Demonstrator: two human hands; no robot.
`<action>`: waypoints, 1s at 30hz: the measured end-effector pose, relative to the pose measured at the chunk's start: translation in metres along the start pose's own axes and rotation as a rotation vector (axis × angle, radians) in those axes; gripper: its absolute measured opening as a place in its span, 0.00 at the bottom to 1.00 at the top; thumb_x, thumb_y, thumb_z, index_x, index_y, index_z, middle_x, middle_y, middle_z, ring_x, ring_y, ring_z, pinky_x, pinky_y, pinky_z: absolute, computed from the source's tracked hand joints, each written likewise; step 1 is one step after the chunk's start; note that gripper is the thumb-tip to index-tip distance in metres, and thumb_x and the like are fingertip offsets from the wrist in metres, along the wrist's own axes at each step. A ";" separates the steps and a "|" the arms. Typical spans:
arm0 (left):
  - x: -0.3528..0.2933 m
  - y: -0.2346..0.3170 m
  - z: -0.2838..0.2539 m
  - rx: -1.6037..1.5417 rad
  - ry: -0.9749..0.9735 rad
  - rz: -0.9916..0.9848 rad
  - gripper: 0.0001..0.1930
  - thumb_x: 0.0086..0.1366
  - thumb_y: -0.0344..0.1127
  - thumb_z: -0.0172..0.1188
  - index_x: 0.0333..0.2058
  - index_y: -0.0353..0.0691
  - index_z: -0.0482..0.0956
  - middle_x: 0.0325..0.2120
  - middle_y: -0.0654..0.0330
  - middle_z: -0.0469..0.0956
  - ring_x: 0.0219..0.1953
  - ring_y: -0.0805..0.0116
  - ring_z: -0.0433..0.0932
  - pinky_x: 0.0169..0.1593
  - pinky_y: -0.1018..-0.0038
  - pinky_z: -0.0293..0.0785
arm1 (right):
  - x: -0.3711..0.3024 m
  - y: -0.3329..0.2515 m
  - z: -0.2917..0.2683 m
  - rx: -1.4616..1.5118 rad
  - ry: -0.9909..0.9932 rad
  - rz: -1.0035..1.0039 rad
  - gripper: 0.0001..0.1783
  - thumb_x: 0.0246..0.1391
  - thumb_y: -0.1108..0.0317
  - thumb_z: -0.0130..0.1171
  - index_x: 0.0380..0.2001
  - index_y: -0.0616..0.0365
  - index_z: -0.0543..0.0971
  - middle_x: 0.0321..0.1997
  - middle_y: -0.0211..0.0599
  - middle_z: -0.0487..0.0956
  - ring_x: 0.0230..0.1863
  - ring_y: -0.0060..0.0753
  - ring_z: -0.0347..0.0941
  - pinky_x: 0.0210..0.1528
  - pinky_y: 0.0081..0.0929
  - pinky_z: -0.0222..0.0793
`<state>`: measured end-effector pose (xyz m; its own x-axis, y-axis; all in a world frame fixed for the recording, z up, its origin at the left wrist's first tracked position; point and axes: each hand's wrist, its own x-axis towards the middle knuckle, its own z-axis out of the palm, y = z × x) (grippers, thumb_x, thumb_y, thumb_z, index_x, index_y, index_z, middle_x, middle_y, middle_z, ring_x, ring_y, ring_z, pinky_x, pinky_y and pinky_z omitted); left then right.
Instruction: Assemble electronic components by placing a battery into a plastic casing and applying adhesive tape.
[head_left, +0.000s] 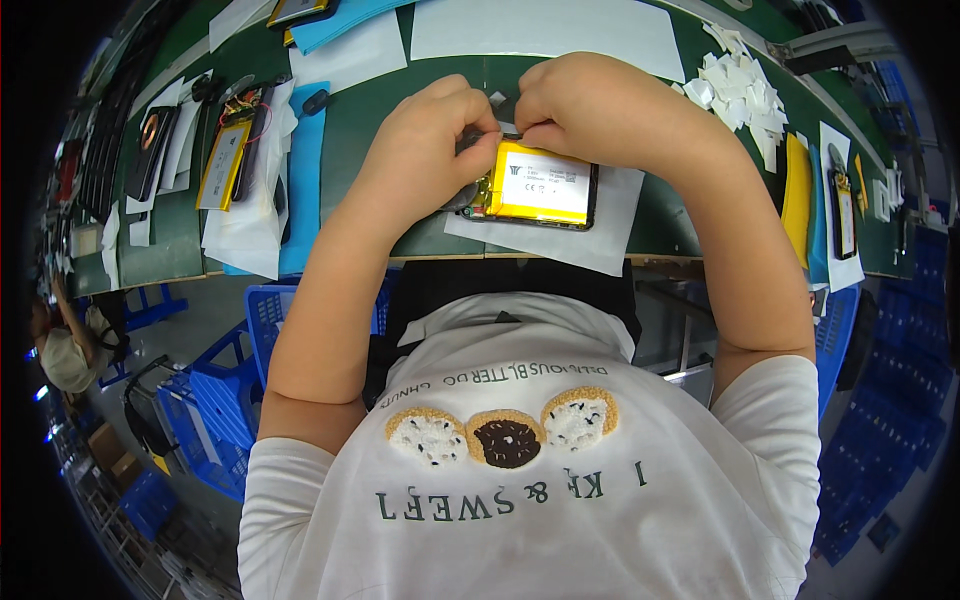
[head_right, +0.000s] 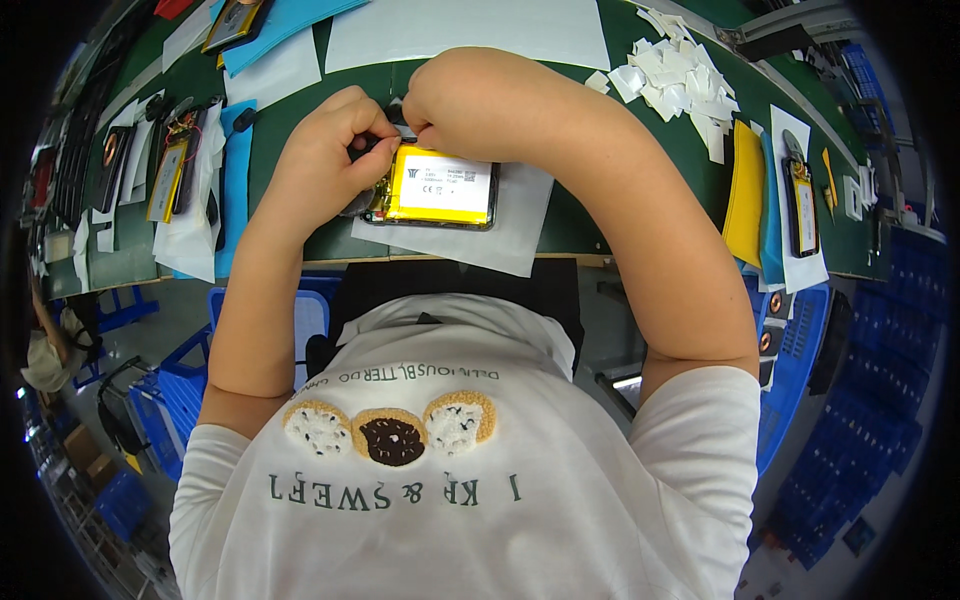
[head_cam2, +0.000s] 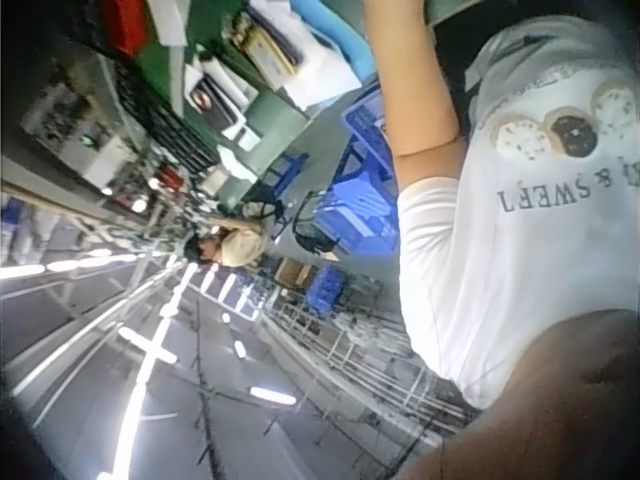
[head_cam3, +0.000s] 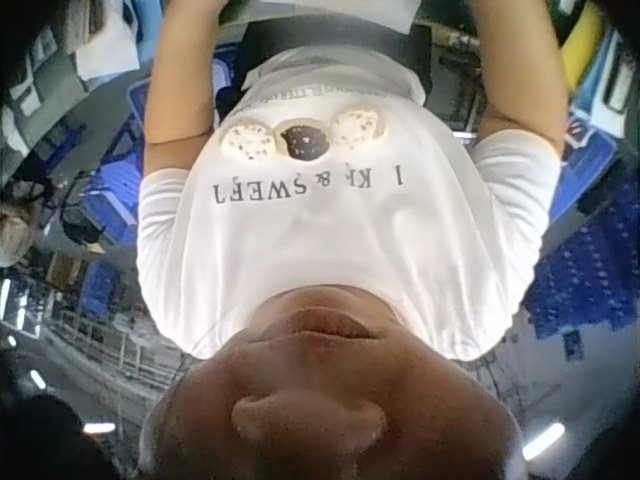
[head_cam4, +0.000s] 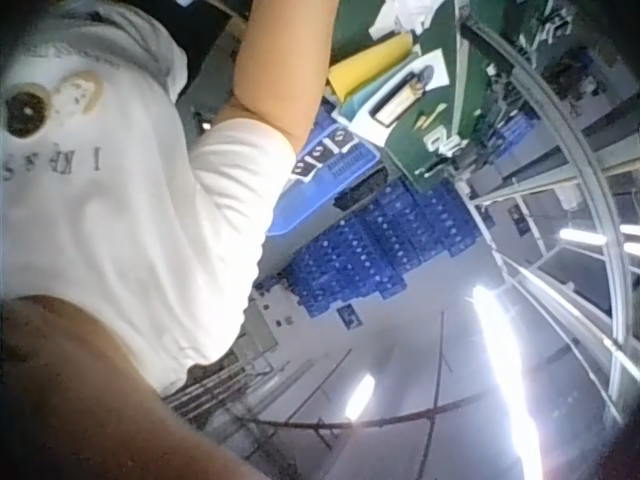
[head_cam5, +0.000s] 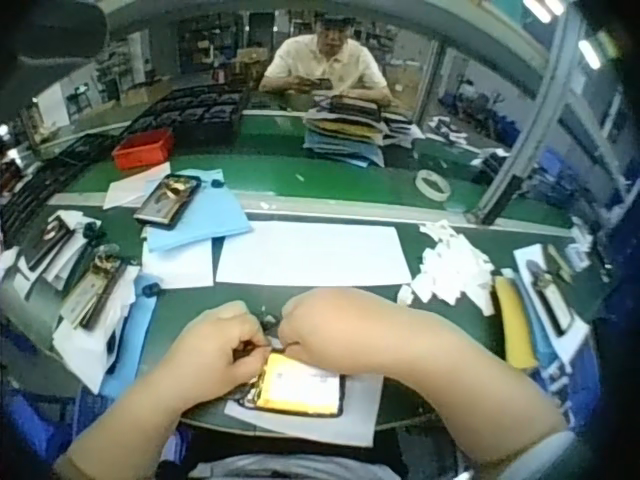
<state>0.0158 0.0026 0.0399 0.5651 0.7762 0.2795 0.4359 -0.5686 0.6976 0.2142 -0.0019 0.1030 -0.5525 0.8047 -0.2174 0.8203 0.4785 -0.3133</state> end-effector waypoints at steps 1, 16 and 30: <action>0.000 0.000 0.000 -0.001 -0.001 0.001 0.05 0.54 0.30 0.64 0.28 0.38 0.77 0.27 0.57 0.73 0.30 0.59 0.76 0.33 0.67 0.71 | 0.004 -0.001 0.001 -0.034 -0.005 -0.011 0.09 0.51 0.67 0.59 0.29 0.58 0.84 0.31 0.39 0.80 0.32 0.41 0.76 0.35 0.35 0.72; 0.003 -0.001 -0.007 -0.220 0.026 -0.053 0.03 0.60 0.29 0.63 0.31 0.36 0.80 0.26 0.61 0.74 0.28 0.71 0.75 0.32 0.76 0.71 | 0.011 -0.009 -0.008 -0.115 -0.060 -0.002 0.08 0.52 0.67 0.58 0.28 0.57 0.85 0.32 0.40 0.81 0.33 0.41 0.77 0.36 0.36 0.73; -0.024 0.016 0.000 0.143 0.135 0.151 0.07 0.57 0.31 0.65 0.35 0.39 0.83 0.36 0.60 0.78 0.36 0.60 0.78 0.40 0.68 0.74 | 0.017 -0.007 -0.008 -0.102 -0.082 0.016 0.07 0.45 0.69 0.60 0.26 0.59 0.84 0.28 0.44 0.81 0.30 0.46 0.76 0.36 0.39 0.73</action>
<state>0.0091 -0.0245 0.0444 0.5369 0.7034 0.4658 0.4535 -0.7062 0.5437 0.2009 0.0112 0.1093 -0.5457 0.7833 -0.2979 0.8378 0.5023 -0.2140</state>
